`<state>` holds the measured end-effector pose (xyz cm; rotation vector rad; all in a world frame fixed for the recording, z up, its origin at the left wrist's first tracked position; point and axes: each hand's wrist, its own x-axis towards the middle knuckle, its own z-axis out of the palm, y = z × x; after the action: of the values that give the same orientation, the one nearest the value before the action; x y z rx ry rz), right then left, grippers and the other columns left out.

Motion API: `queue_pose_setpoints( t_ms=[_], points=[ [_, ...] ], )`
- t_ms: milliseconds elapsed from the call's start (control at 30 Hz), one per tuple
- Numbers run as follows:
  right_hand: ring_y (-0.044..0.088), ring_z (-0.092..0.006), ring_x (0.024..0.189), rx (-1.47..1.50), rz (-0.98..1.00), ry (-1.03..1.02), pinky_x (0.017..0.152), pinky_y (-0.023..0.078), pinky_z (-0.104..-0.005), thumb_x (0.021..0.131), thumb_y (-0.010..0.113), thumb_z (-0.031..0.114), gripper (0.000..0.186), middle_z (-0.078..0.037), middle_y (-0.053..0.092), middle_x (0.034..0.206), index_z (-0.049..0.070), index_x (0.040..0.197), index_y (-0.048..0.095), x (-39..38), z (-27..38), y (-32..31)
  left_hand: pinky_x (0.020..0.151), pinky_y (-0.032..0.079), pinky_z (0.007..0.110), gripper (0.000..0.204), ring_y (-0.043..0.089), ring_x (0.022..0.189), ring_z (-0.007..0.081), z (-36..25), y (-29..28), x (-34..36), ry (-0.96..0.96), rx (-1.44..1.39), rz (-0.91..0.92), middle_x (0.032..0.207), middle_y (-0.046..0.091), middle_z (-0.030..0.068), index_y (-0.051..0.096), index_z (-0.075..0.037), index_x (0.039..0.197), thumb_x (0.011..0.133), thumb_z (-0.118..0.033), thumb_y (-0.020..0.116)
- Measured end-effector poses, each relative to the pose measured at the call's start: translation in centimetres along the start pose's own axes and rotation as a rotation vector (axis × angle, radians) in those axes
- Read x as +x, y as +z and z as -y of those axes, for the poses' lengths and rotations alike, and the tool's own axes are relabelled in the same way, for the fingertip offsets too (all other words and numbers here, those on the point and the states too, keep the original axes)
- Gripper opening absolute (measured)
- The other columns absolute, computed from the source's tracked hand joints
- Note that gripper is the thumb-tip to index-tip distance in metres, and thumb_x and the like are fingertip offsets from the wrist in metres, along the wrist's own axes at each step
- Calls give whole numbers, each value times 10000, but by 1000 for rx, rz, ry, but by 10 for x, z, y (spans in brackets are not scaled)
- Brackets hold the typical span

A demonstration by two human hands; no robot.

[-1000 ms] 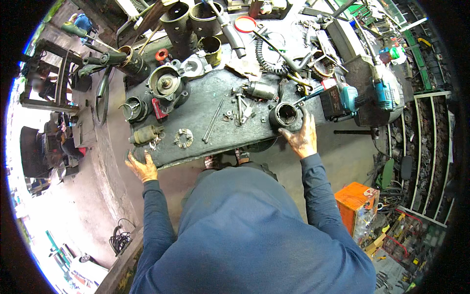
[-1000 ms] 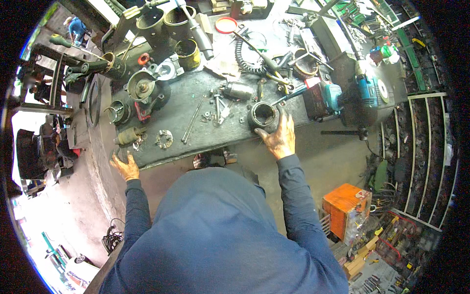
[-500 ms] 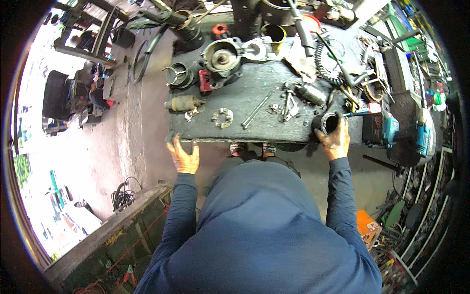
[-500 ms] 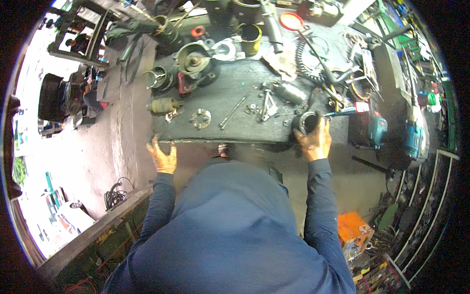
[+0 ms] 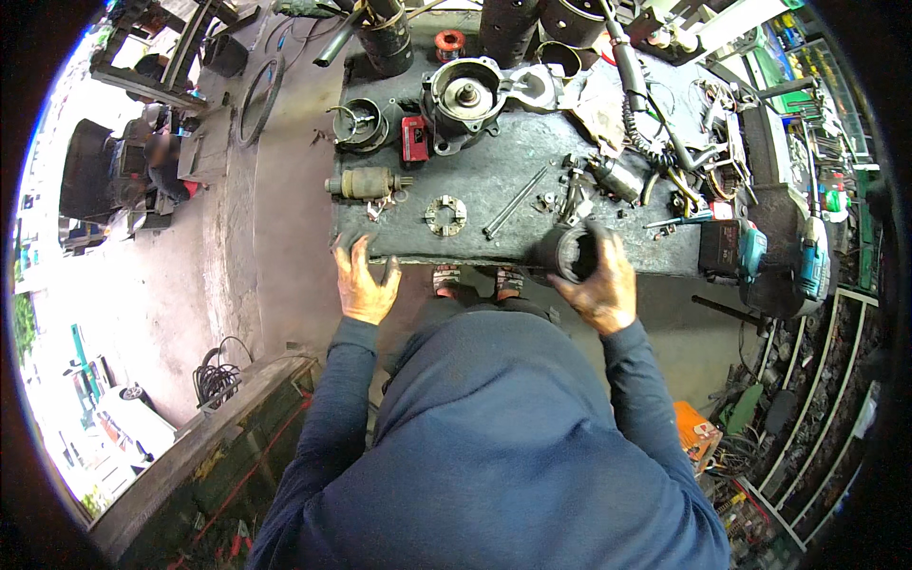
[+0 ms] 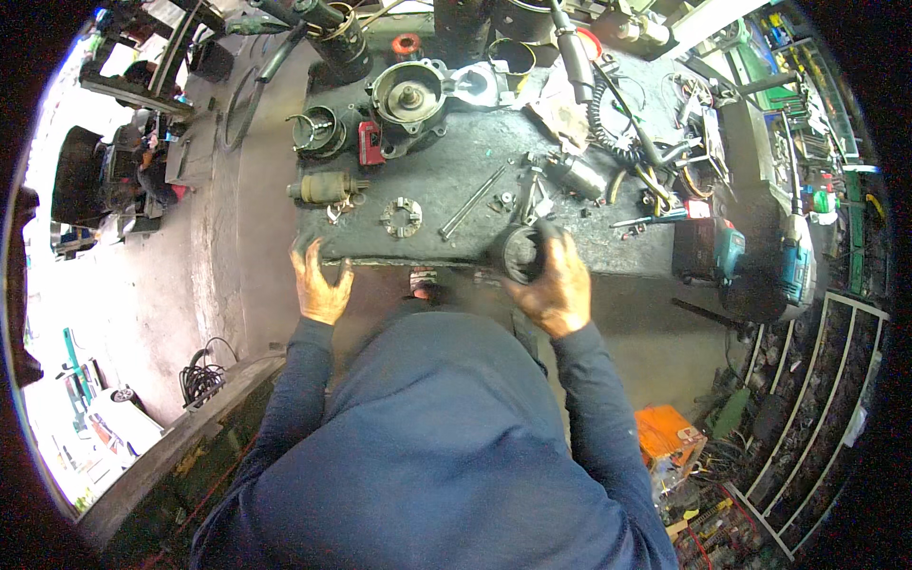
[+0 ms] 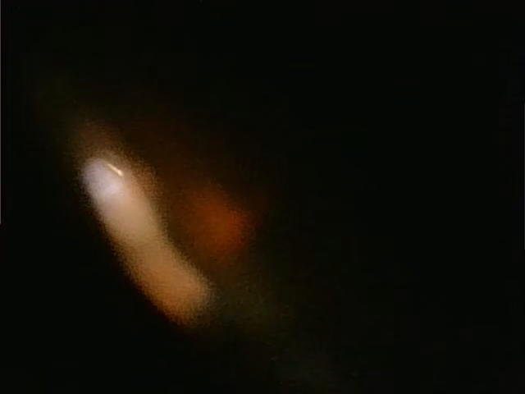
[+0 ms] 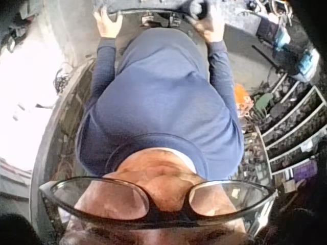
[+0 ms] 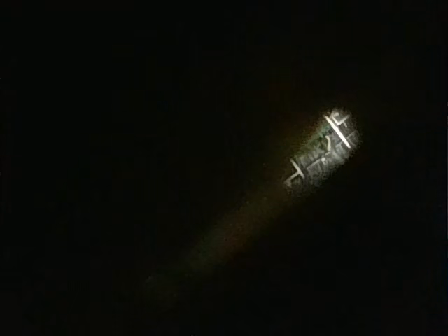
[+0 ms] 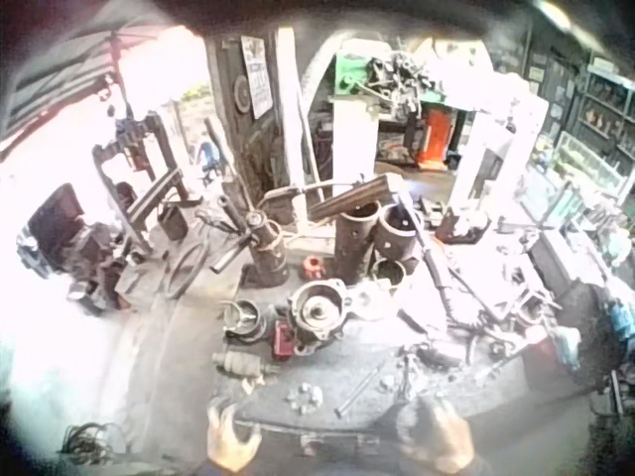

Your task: The person organizes small mechanical parts on a workbench, retrieves a thin metal strip from a shelf, and uses it to scrape the interior of a cylindrical metal part. They also handle a red-handled screwdriver and a yellow container while working on the bench.

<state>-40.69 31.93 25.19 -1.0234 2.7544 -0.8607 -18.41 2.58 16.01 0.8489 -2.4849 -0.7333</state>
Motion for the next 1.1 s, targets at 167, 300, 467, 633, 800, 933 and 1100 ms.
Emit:
queue_pose_setpoints(
  t_ms=[167, 300, 467, 633, 800, 933, 1100],
  points=[
    [634, -418, 1135, -37, 91, 94, 967, 538, -447, 625, 945, 318, 923, -228, 605, 1245, 18, 1377, 503, 22, 10, 57, 1038, 483, 486, 529, 540, 1245, 433, -21, 10, 35, 208, -111, 62, 1304, 533, 241, 590, -32, 1272, 807, -176, 798],
    [582, -464, 1233, -77, 93, 122, 1015, 522, -470, 624, 966, 324, 1088, -292, 512, 1390, 43, 1502, 388, 18, 19, 62, 951, 535, 453, 510, 624, 1120, 395, -34, 23, 44, 269, -221, 246, 1226, 592, 205, 631, -41, 1237, 807, -250, 809],
    [532, -472, 1299, -17, 5, 285, 1064, 493, -472, 701, 937, 293, 1048, -295, 486, 1424, 70, 1538, 348, -41, -6, 35, 1135, 416, 493, 904, 516, 1320, 422, -72, 50, 46, 390, -326, 454, 1433, 544, 223, 511, -71, 1436, 695, -395, 914],
    [564, -473, 1270, -61, 231, 713, 1043, 503, -482, 816, 848, 266, 871, -296, 511, 1414, 55, 1517, 376, -140, -46, 22, 1171, 341, 530, 1229, 455, 1346, 429, -105, 103, 37, 332, -251, 467, 1481, 495, 212, 343, -51, 1541, 571, -472, 970],
    [548, -465, 1308, 15, 335, 923, 1068, 486, -497, 851, 815, 276, 754, -309, 507, 1449, 52, 1478, 460, -219, -84, 39, 1129, 374, 496, 1059, 481, 1296, 362, -125, 138, 39, 260, -321, 392, 1350, 593, 117, 487, -92, 1398, 529, -421, 996],
    [564, -415, 1314, 92, 460, 955, 1098, 481, -458, 881, 793, 307, 678, -267, 519, 1458, 51, 1448, 526, -248, -117, 48, 1035, 499, 423, 861, 648, 1129, 315, -129, 141, 44, 276, -377, 328, 1184, 678, 133, 559, -57, 1286, 573, -291, 980],
    [595, -392, 1291, 148, 427, 1009, 1099, 483, -435, 884, 794, 300, 630, -266, 586, 1397, 23, 1404, 572, -275, -164, 46, 1035, 503, 408, 830, 643, 1158, 330, -163, 100, 72, 374, -246, 488, 1206, 672, 155, 581, -27, 1275, 561, -242, 944]
  ],
)
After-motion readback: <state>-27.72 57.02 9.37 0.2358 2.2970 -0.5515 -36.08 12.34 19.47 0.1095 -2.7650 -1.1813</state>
